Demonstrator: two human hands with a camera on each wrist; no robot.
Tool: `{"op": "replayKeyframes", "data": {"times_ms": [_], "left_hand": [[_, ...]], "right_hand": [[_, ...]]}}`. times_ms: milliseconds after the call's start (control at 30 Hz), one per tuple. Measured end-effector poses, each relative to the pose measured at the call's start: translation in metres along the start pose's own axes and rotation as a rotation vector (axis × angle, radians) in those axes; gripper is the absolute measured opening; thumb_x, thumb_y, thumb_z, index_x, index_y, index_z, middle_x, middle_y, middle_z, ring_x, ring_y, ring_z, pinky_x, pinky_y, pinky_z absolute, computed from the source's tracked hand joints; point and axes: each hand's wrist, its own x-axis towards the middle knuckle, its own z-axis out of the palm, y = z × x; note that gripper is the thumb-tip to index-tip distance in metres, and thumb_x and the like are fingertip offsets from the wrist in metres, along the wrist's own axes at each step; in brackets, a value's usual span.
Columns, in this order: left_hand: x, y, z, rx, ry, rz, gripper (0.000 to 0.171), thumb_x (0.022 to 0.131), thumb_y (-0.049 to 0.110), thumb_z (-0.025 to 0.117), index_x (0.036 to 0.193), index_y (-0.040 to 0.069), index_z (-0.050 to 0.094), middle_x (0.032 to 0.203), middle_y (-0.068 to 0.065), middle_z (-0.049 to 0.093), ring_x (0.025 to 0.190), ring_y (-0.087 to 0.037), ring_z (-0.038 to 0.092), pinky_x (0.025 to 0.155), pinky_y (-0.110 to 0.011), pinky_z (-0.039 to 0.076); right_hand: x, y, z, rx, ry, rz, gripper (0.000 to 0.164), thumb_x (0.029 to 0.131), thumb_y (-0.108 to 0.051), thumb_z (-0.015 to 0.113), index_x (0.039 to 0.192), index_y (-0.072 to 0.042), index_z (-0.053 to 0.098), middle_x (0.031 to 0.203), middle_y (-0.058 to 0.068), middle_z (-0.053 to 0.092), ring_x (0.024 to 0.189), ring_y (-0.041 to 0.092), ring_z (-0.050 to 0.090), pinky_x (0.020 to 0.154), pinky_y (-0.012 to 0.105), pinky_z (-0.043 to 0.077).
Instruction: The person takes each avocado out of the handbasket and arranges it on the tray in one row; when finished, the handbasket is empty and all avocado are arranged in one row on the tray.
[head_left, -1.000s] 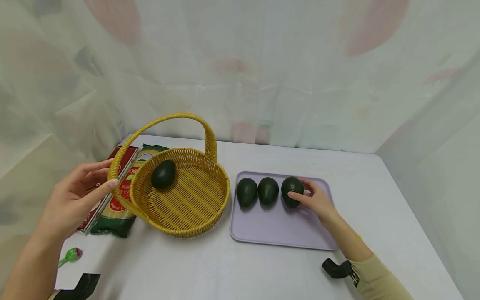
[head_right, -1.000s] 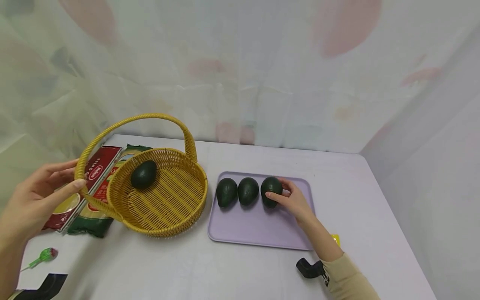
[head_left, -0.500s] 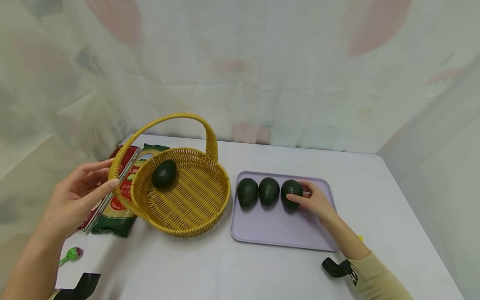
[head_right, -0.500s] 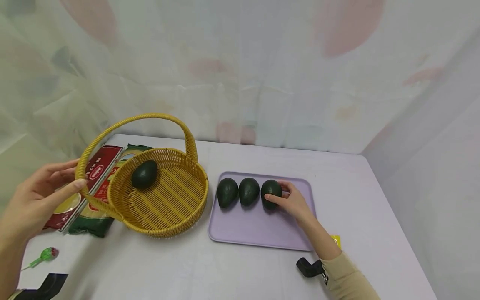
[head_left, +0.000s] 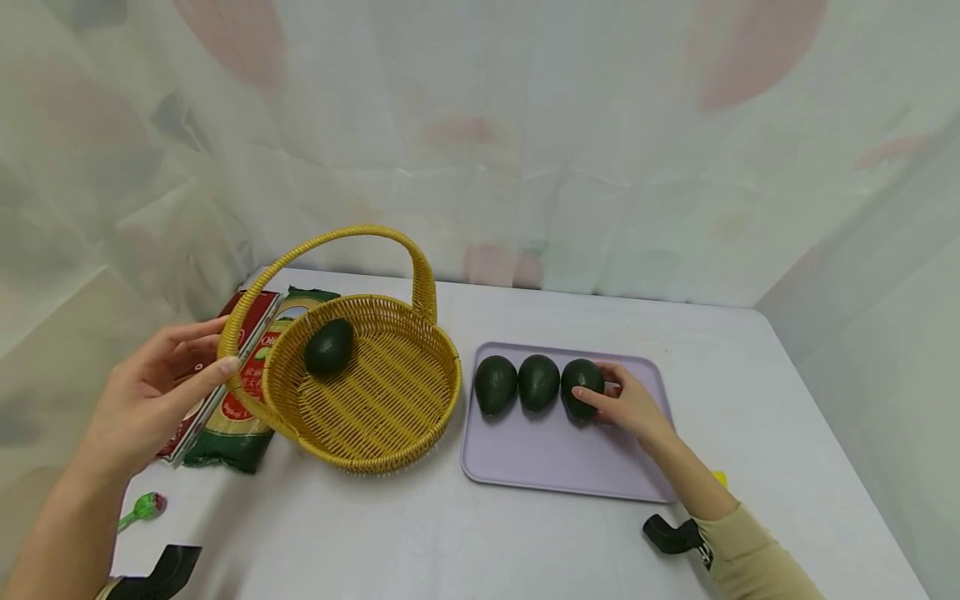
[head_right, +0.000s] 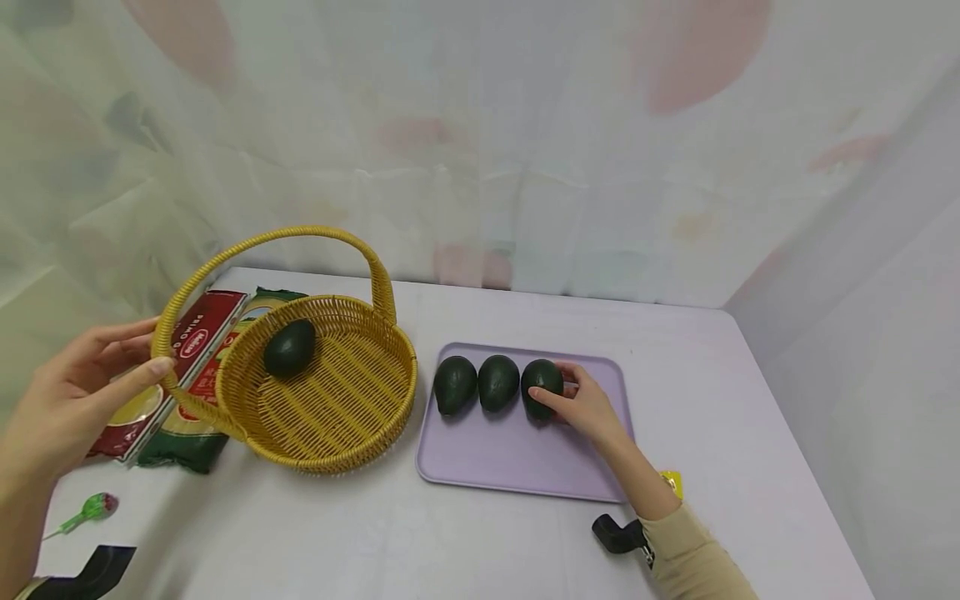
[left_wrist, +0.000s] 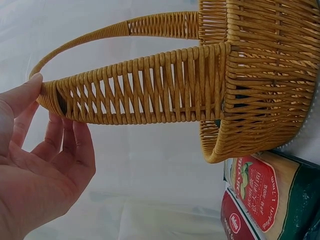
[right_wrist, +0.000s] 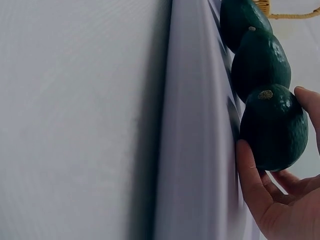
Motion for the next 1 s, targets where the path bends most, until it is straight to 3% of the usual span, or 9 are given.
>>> {"op": "replayKeyframes", "data": {"times_ms": [500, 1000], "left_hand": [[0.000, 0.001, 0.000, 0.015, -0.007, 0.002, 0.050, 0.091, -0.009, 0.060, 0.137, 0.009, 0.053, 0.107, 0.011, 0.066, 0.091, -0.004, 0.062, 0.070, -0.013, 0.050], [0.000, 0.001, 0.000, 0.007, -0.014, 0.001, 0.050, 0.091, -0.009, 0.060, 0.137, 0.009, 0.053, 0.105, 0.010, 0.066, 0.090, -0.004, 0.063, 0.070, -0.013, 0.051]], "right_hand": [[0.000, 0.004, -0.003, 0.049, -0.023, 0.018, 0.072, 0.087, -0.031, 0.075, 0.144, -0.004, 0.040, 0.139, 0.019, 0.045, 0.107, 0.022, 0.057, 0.077, 0.031, 0.057], [0.000, 0.004, -0.006, 0.001, -0.028, -0.001, 0.071, 0.089, -0.033, 0.072, 0.145, -0.004, 0.038, 0.144, 0.020, 0.041, 0.117, 0.030, 0.053, 0.076, 0.031, 0.057]]}}
